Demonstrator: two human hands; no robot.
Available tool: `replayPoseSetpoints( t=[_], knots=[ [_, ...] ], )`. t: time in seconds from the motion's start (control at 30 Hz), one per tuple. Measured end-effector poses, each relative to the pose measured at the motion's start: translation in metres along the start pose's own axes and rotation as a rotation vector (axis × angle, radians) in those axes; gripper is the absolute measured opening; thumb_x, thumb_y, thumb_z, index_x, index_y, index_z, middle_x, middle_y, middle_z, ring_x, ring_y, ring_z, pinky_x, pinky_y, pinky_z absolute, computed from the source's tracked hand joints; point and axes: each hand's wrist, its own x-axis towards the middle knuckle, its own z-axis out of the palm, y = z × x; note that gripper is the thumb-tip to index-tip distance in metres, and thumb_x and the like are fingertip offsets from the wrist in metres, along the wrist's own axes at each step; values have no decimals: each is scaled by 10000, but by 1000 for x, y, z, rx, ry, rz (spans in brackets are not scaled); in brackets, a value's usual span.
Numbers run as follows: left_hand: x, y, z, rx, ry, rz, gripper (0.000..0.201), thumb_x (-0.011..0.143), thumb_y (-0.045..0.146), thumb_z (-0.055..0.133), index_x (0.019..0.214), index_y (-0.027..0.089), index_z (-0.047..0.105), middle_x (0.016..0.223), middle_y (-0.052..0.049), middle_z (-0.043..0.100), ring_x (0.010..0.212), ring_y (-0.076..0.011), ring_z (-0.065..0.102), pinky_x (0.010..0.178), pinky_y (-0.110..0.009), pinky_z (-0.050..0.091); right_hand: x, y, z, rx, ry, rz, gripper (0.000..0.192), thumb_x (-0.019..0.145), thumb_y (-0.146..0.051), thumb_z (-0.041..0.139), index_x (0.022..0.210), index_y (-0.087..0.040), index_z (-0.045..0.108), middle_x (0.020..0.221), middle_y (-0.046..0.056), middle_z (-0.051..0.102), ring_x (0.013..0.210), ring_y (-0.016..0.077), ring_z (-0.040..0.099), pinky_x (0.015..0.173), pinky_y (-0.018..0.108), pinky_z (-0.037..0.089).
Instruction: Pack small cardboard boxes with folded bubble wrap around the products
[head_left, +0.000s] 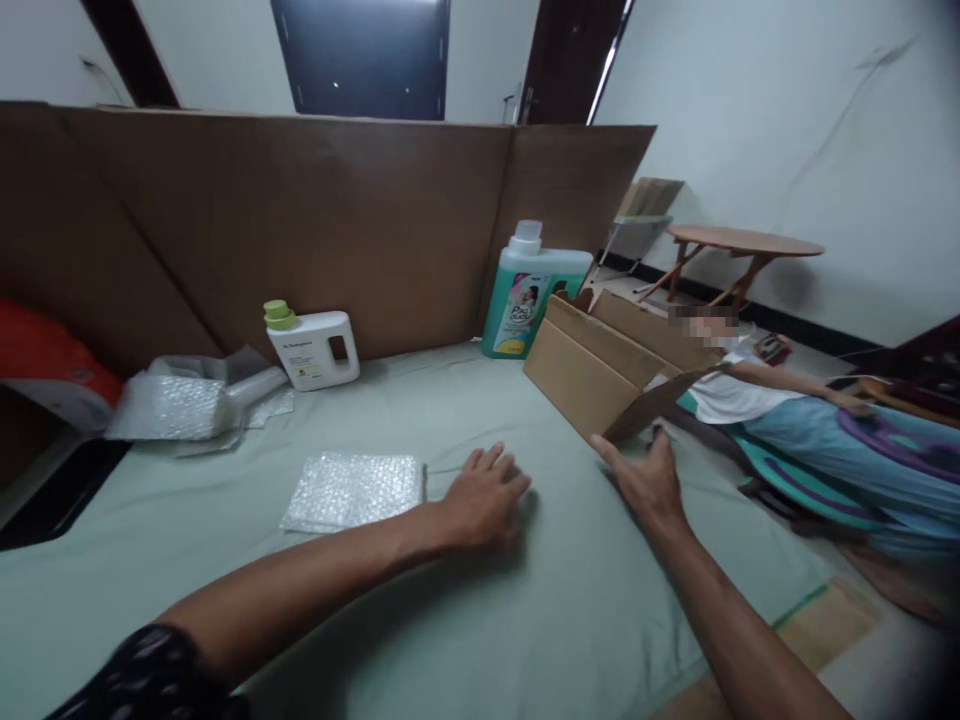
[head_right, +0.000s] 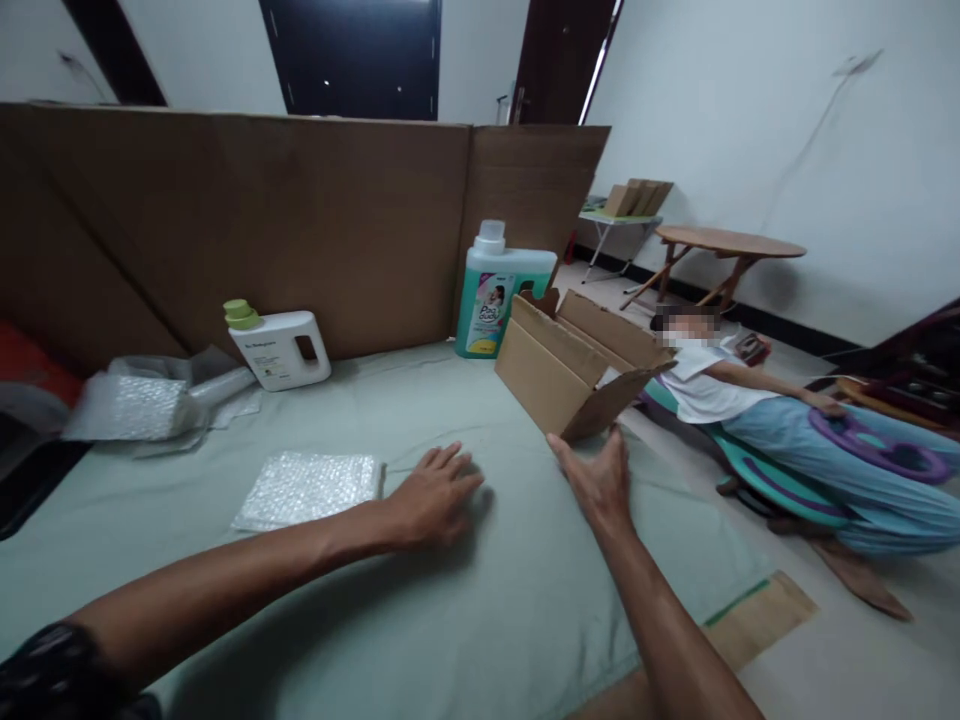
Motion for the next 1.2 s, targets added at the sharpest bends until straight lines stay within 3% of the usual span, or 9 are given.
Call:
replayPoseSetpoints(
  t=[0.1, 0.23, 0.6, 0.7, 0.83, 0.97, 1.03, 1.1, 1.2],
  knots=[
    [-90, -26, -21, 394, 47, -127, 647, 807, 335, 695, 1408, 193, 501, 1604, -183, 346, 1527, -408, 180, 1215, -648, 104, -51, -17, 1, -55, -148, -88, 762, 787, -611, 575, 1325, -71, 561, 1487, 276, 442, 1376, 442, 424, 1110, 605, 347],
    [-174, -57, -38, 503, 78, -367, 607, 902, 394, 597, 1460, 199, 459, 1600, -196, 353, 1510, -414, 236, 1189, -665, 191, -100, -57, 17, -37, -356, -275, 517, 827, -505, 561, 1224, -189, 664, 1499, 173, 487, 1338, 386, 508, 1105, 594, 375],
    [-283, -84, -24, 551, 343, -317, 411, 962, 278, 528, 1372, 245, 517, 1468, -118, 547, 1365, -324, 476, 1141, -574, 326, -189, -224, 108, 291, -880, -665, 438, 854, -442, 587, 1219, -219, 680, 1270, 123, 700, 1195, 318, 641, 1031, 532, 494],
    [-318, -94, -32, 614, 455, -355, 218, 960, 173, 530, 1139, 229, 642, 1178, -68, 709, 1125, -240, 622, 1102, -470, 385, -210, -260, 120, 370, -910, -678, 276, 861, -366, 558, 1024, -216, 722, 1059, 98, 761, 999, 281, 708, 897, 441, 565],
    [-346, -107, -62, 639, 616, -392, 193, 985, 156, 488, 975, 221, 670, 933, -32, 721, 919, -191, 640, 1077, -426, 401, -216, -310, 134, 485, -904, -679, 204, 893, -333, 529, 898, -219, 698, 859, 58, 741, 769, 215, 699, 707, 325, 574],
    [-356, -122, -105, 709, 852, -445, 283, 959, 105, 452, 1111, 223, 660, 1123, -80, 714, 1125, -230, 614, 1125, -478, 355, -199, -361, 164, 575, -676, -694, 238, 910, -390, 552, 1001, -217, 689, 1006, 75, 733, 902, 226, 691, 836, 365, 568],
    [-366, -132, -128, 729, 875, -515, 338, 910, 135, 525, 1219, 224, 628, 1298, -124, 652, 1280, -286, 539, 1147, -533, 325, -189, -374, 186, 565, -570, -675, 329, 900, -456, 568, 1097, -213, 671, 1154, 103, 706, 1045, 257, 663, 888, 411, 556],
    [-385, -142, -152, 728, 905, -611, 455, 854, 183, 599, 1306, 234, 581, 1438, -148, 556, 1392, -336, 437, 1168, -578, 280, -184, -374, 208, 514, -544, -663, 417, 896, -514, 553, 1164, -210, 651, 1275, 128, 660, 1174, 286, 610, 916, 451, 542],
    [-432, -157, -197, 757, 1084, -798, 549, 853, 228, 596, 1393, 230, 503, 1559, -155, 414, 1494, -361, 275, 1193, -588, 211, -190, -354, 233, 376, -620, -717, 446, 912, -515, 505, 1185, -195, 652, 1345, 148, 626, 1252, 299, 569, 969, 481, 505]
  ],
)
